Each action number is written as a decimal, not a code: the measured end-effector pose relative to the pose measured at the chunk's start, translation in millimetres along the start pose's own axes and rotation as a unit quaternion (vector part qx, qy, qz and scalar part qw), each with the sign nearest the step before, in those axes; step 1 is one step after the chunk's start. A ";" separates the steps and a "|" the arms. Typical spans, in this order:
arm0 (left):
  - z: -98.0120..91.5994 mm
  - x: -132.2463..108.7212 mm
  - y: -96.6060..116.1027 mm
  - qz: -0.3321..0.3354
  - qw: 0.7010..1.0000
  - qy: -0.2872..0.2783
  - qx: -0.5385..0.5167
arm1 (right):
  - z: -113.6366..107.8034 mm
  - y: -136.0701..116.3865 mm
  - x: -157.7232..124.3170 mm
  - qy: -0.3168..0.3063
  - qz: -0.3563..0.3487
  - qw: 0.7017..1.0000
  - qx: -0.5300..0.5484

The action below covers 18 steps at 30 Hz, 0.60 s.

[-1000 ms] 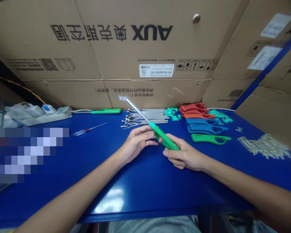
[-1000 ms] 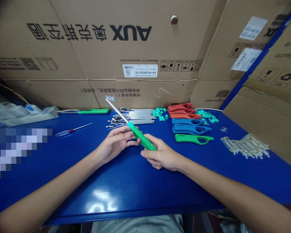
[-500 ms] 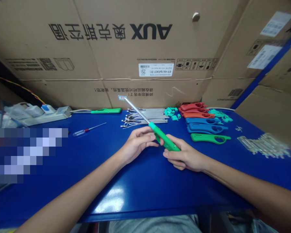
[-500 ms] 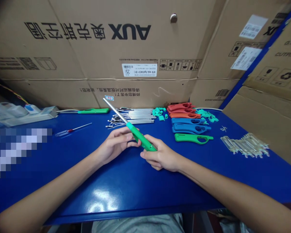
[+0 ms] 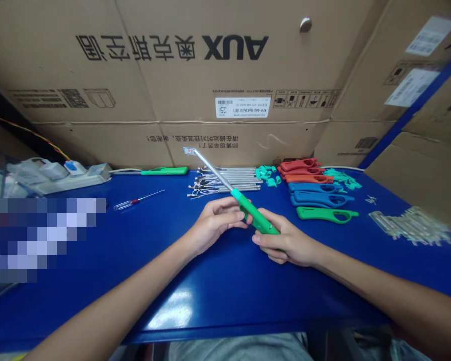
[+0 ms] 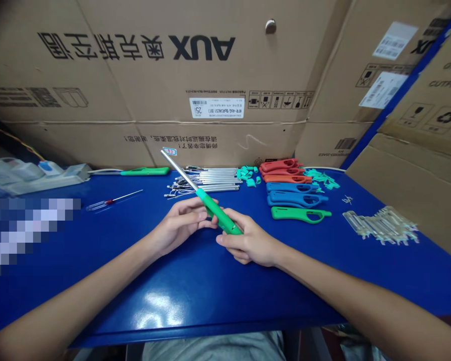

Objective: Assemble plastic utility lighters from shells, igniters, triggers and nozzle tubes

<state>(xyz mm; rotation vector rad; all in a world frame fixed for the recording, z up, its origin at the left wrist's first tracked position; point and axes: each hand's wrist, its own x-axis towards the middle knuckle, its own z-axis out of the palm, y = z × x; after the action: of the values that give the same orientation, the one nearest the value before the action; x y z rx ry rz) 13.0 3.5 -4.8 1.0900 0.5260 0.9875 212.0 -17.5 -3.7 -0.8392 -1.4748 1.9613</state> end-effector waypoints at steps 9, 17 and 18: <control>2.2 0.9 0.0 0.001 1.000 -0.010 0.003 | 0.1 1.9 0.1 -0.001 -0.022 0.999 -0.027; 2.4 0.8 -0.2 0.013 0.999 0.040 -0.017 | 1.7 2.1 1.0 0.009 -0.034 0.996 -0.085; 2.5 1.0 -0.4 0.019 0.998 0.049 -0.018 | 1.2 2.1 1.4 0.015 -0.037 0.995 -0.096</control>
<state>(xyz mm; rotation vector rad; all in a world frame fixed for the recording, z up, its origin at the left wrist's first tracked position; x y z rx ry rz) 15.6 3.2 -4.0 1.0278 0.5660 1.0837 210.1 -17.8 -5.7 -0.8779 -1.6720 1.7645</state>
